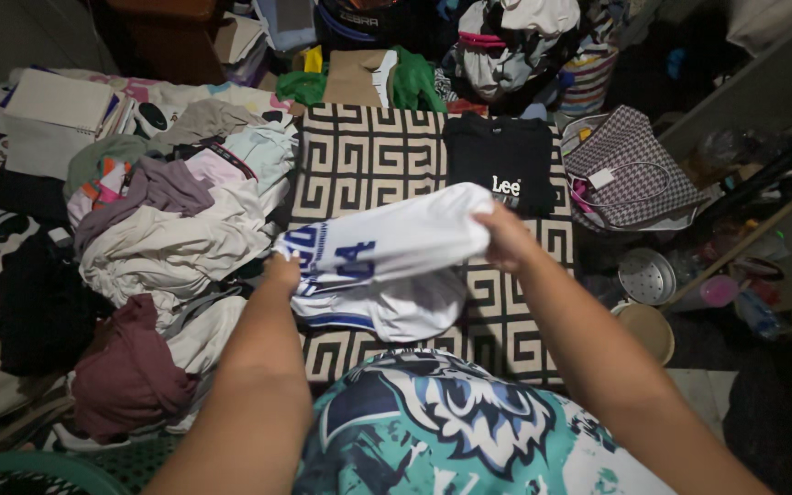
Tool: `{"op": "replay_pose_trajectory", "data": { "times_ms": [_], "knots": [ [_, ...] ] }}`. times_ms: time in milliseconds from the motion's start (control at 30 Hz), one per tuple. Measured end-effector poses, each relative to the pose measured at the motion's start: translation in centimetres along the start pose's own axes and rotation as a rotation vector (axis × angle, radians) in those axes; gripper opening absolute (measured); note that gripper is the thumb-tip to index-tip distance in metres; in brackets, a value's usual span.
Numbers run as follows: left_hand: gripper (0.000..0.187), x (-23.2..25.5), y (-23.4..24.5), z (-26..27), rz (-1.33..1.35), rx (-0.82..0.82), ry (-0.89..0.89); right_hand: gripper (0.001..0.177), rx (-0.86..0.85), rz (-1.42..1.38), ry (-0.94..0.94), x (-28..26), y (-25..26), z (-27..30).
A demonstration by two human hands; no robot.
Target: The person folds several garments one by one on a patterned surface. They smooth and fold a black t-shirt, a white and blue basketball jersey, a white long-sleeve shirt, and a purple t-shirt, stacking each folded item on the surface.
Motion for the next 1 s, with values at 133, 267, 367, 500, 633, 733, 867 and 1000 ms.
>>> {"op": "replay_pose_trajectory", "data": {
  "times_ms": [133, 267, 367, 500, 633, 733, 867, 1000],
  "knots": [
    [0.057, 1.2, 0.8, -0.8, 0.095, 0.118, 0.028, 0.072, -0.083, 0.255, 0.01, 0.8, -1.7, 1.1],
    [0.056, 6.7, 3.0, -1.2, 0.452, 0.291, -0.05, 0.054, 0.124, -0.021, 0.086, -1.8, 1.3, -1.2],
    [0.051, 11.8, 7.1, -0.4, 1.233, -0.615, 0.296, 0.059, 0.441, -0.354, 0.096, -5.4, 6.4, -2.1],
    [0.039, 17.8, 13.3, 1.9, 0.732, -0.652, -0.17, 0.063, 0.228, -0.243, 0.265, -10.8, 11.4, -0.2],
    [0.032, 22.2, 15.0, 1.8, -0.026, -0.247, -0.728, 0.051, -0.041, -0.444, 0.571, -16.0, 13.7, 2.9],
    [0.037, 22.6, 13.8, 1.8, 0.13, 0.235, -0.57, 0.044, -0.062, -0.592, 0.758, -17.8, 14.9, 4.3],
    [0.028, 22.6, 10.3, 1.2, 0.842, -0.403, 0.574, 0.038, 0.057, -0.822, 0.802, -17.9, 16.9, 3.1],
    [0.027, 21.7, 7.6, 0.0, 1.239, -0.585, 0.517, 0.03, 0.126, -0.878, 0.778, -16.5, 19.0, -0.4]
  ]
}}
Point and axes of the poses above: each hand's wrist, its own z-axis away from the middle knuckle, its own y-axis out of the back of the hand, x = y × z, the point moved 1 cm from there along -z, towards the middle knuckle, and after that the axes turned 12 degrees about x, right-handed, at the moved point
